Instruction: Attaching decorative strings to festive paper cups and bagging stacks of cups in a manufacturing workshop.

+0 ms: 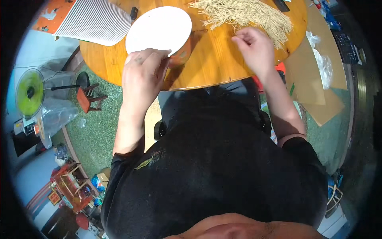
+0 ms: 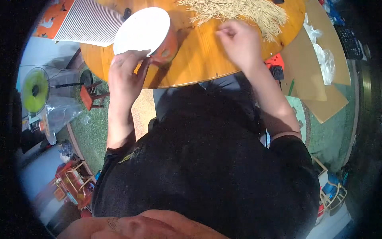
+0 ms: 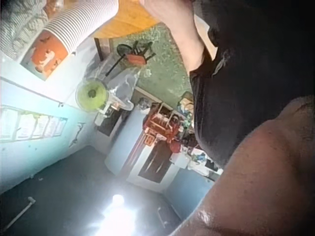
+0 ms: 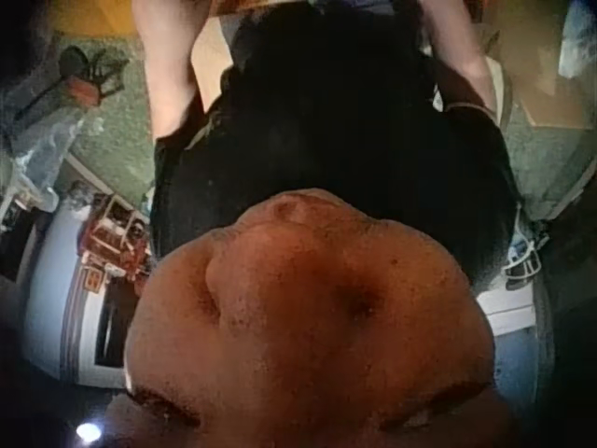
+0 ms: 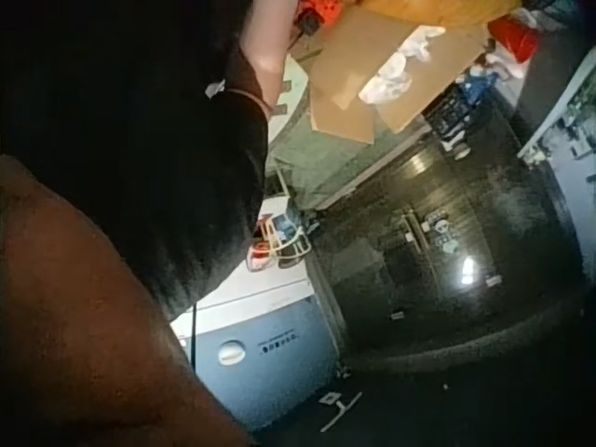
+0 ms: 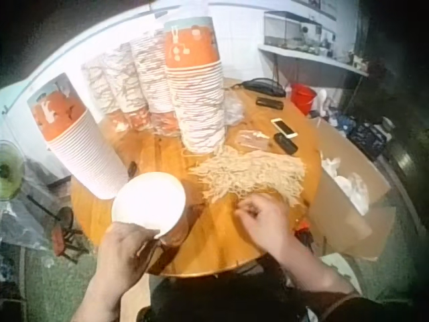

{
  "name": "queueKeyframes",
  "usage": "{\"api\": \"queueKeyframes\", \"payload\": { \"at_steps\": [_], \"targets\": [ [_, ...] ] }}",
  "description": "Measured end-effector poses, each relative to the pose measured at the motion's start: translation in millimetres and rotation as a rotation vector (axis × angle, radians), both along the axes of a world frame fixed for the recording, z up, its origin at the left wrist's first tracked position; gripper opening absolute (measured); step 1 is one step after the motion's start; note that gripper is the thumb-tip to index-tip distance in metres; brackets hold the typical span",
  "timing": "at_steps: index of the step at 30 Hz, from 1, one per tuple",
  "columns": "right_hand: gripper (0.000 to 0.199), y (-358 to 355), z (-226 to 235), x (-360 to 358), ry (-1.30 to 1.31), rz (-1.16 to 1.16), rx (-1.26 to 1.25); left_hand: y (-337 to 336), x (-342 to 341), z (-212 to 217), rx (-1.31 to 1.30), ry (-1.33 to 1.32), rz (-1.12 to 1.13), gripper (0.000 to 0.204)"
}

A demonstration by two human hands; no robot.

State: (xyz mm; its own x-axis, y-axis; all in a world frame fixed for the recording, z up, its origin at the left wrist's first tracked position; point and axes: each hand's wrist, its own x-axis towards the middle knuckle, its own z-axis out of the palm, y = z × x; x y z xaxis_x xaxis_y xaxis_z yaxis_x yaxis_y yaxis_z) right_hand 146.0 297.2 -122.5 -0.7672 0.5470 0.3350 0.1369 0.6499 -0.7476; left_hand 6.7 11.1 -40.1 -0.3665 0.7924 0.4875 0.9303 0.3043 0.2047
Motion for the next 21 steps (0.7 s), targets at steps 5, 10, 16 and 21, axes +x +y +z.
{"api": "queueKeyframes", "payload": {
  "at_steps": [5,10,16,21],
  "targets": [
    [0.021,55,-25,10,-0.252,-0.079,0.273,9,3,-20,0.028,0.049,-0.005,0.024],
    [0.015,51,-28,1,-0.37,-0.016,0.404,23,19,-25,0.251,0.14,0.0,0.038],
    [0.007,17,-21,11,-0.222,0.044,0.438,26,53,-42,0.338,-0.016,-0.215,0.035],
    [0.008,-54,13,49,-0.179,0.23,-0.292,50,63,-48,0.22,-0.165,-0.323,0.039]
  ]
}}
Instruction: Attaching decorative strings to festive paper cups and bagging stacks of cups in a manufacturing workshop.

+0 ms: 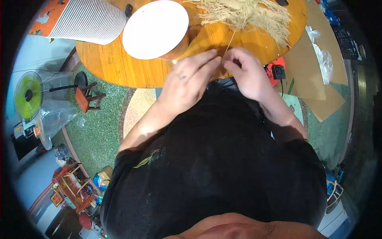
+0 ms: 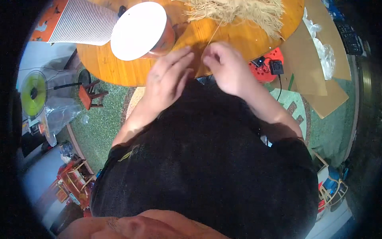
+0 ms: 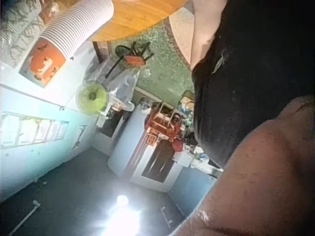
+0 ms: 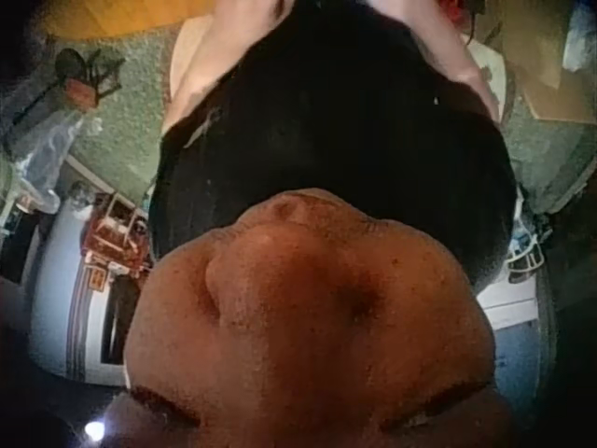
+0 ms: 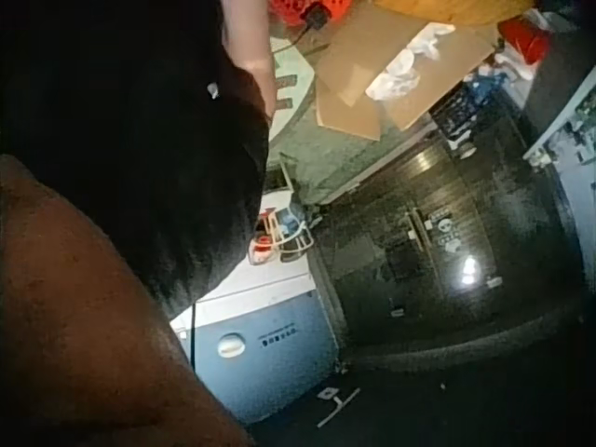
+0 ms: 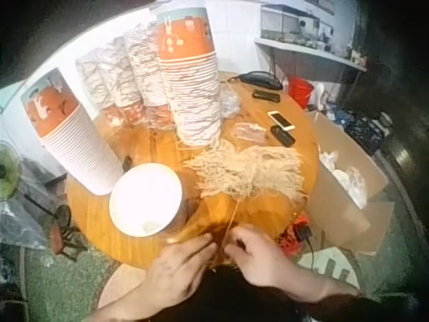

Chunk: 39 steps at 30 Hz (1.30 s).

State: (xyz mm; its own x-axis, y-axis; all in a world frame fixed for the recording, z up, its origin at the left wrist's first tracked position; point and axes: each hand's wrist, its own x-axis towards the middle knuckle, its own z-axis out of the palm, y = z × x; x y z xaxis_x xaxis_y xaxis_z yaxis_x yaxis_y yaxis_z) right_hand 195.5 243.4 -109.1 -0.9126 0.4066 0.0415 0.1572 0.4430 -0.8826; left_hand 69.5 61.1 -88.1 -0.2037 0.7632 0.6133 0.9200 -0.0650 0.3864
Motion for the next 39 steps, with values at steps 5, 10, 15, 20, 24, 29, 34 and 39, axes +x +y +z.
{"api": "queueKeyframes", "payload": {
  "at_steps": [5,10,15,20,24,29,34,39],
  "targets": [
    [0.005,-15,-3,11,-0.011,0.012,-0.542,17,-4,-17,-0.022,-0.003,-0.161,0.042],
    [0.01,-4,15,14,-0.025,0.064,-0.684,18,-3,-24,0.107,-0.055,-0.087,0.029],
    [0.034,32,-7,-1,0.146,0.002,-0.232,20,-6,-27,0.111,-0.149,0.039,0.019],
    [0.036,107,-50,-46,0.185,-0.025,0.787,16,1,-13,0.134,-0.256,0.067,0.01],
    [0.028,129,-55,-67,0.06,0.075,0.905,-2,10,-2,0.327,-0.332,-0.059,0.01],
    [0.029,150,-52,-80,0.074,0.134,0.995,-41,21,10,0.393,-0.748,-0.372,0.004],
    [0.028,161,-53,-87,0.127,0.195,0.934,-70,35,27,0.548,-1.231,-0.283,0.007],
    [0.029,157,-60,-88,0.133,0.157,0.905,-80,21,46,0.71,-1.437,-0.177,0.011]
  ]
}}
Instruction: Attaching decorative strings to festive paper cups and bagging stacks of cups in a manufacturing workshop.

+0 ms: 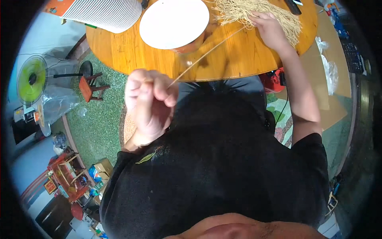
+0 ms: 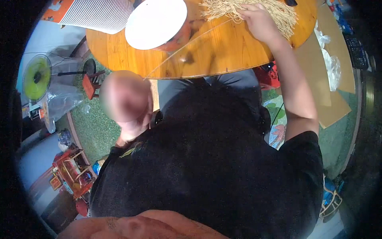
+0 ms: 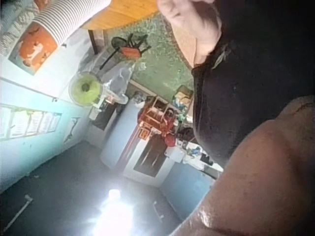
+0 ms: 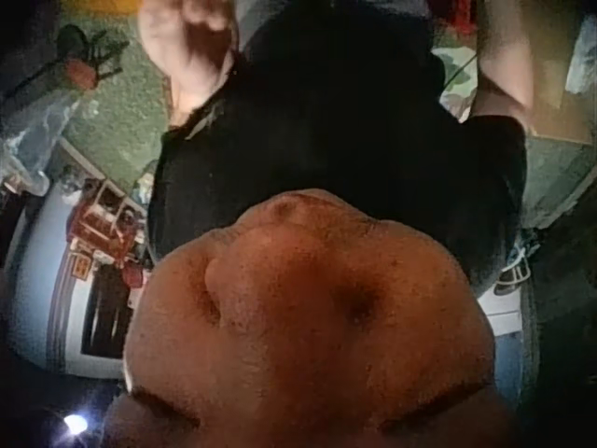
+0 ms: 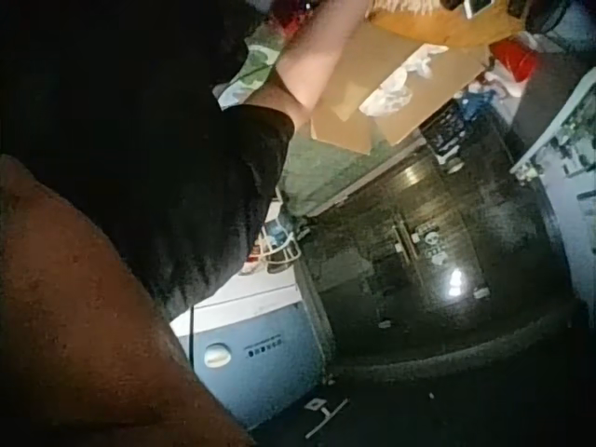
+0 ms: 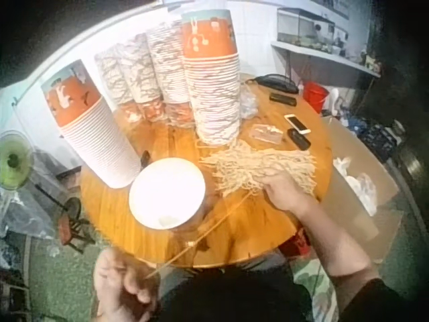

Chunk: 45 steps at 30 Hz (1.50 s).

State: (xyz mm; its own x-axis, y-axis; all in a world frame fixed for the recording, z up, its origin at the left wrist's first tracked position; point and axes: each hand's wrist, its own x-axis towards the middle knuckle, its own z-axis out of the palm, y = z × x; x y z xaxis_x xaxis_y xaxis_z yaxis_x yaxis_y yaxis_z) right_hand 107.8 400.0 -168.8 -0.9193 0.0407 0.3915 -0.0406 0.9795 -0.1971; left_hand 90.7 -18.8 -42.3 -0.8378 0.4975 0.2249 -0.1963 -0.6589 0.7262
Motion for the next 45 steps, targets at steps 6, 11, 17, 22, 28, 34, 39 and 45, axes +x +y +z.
{"api": "queueKeyframes", "payload": {
  "at_steps": [6,11,17,22,28,34,39,45],
  "targets": [
    [0.032,-15,20,9,0.021,-0.059,0.139,-21,-20,32,0.059,0.558,0.091,0.008],
    [0.032,-139,103,38,0.255,-0.105,-0.398,-10,-4,3,-0.17,0.266,-0.029,0.017],
    [0.033,-237,113,64,0.097,0.35,-1.84,33,1,-35,-0.134,-0.048,-0.156,0.01],
    [0.022,-233,105,65,-0.052,0.07,-1.65,31,3,-53,-0.117,-0.172,-0.269,0.014],
    [0.013,-230,102,65,-0.177,0.061,-1.659,27,-2,-64,-0.08,-0.278,-0.36,0.019],
    [0.012,-227,99,67,-0.176,0.065,-1.59,33,0,-50,-0.187,-0.135,-0.188,0.029],
    [0.012,-225,97,68,-0.173,0.047,-1.549,26,-11,-56,-0.343,0.169,-0.151,0.03],
    [0.011,-224,99,71,-0.306,0.039,-1.545,28,-13,-55,-0.464,0.285,-0.102,0.017]
  ]
}}
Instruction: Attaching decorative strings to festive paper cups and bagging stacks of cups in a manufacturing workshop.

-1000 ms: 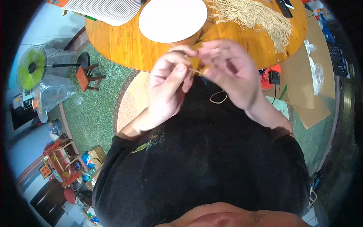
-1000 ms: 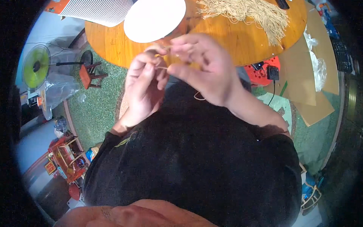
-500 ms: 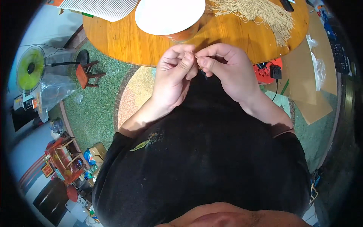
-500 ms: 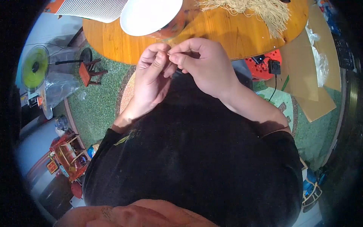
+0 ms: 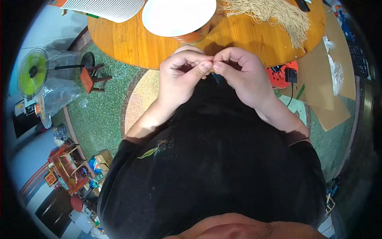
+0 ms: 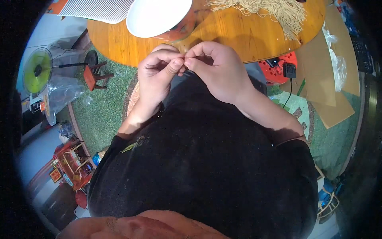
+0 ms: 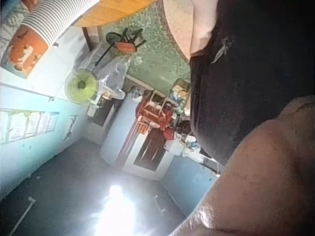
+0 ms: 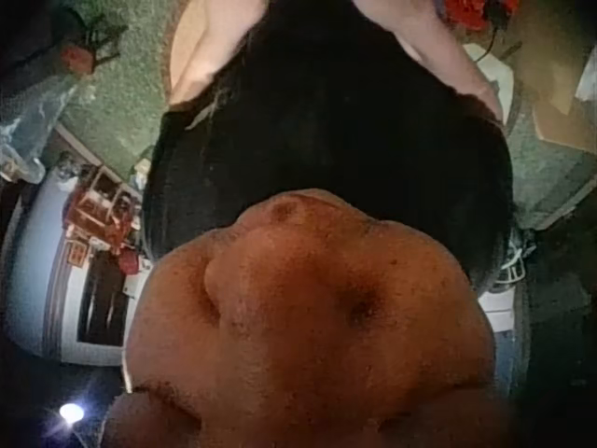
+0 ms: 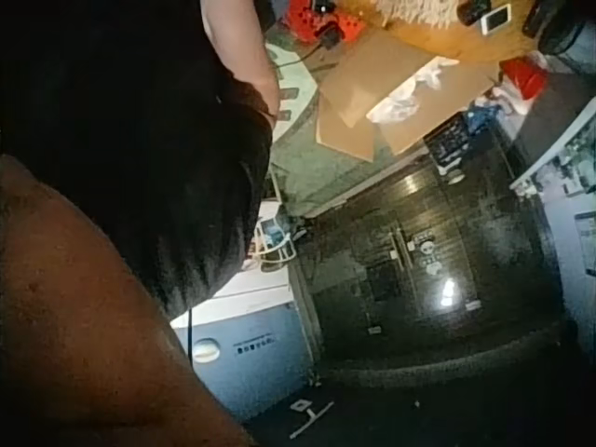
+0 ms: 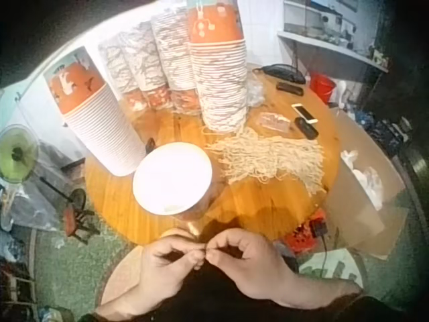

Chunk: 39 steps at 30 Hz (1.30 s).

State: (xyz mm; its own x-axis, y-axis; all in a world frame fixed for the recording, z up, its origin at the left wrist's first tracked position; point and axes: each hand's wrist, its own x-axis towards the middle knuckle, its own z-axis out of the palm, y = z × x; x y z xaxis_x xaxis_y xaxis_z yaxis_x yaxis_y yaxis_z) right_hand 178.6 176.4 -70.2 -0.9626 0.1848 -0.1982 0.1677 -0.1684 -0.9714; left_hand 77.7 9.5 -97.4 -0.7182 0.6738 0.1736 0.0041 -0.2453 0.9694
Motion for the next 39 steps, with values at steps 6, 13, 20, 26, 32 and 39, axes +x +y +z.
{"api": "queueKeyframes", "payload": {
  "at_steps": [6,13,20,26,32,39],
  "targets": [
    [0.01,-8,-2,3,0.206,-0.059,0.057,-1,3,-6,0.122,-0.23,-0.081,0.008],
    [0.004,-6,-4,-1,0.372,-0.081,0.43,0,8,-5,0.072,-0.278,-0.01,0.01],
    [0.006,-12,-10,-4,0.45,-0.21,0.614,-3,-5,8,-0.157,0.545,0.17,0.022],
    [0.006,-3,-22,-21,0.506,-0.392,0.614,-4,-65,59,-0.473,1.26,0.164,0.055],
    [0.006,1,-34,-44,0.604,-0.488,0.539,9,-86,72,-0.685,1.108,-0.054,0.025],
    [0.006,3,-20,-48,0.543,-0.449,0.574,17,-78,81,-0.617,0.721,-0.019,0.024]
  ]
}}
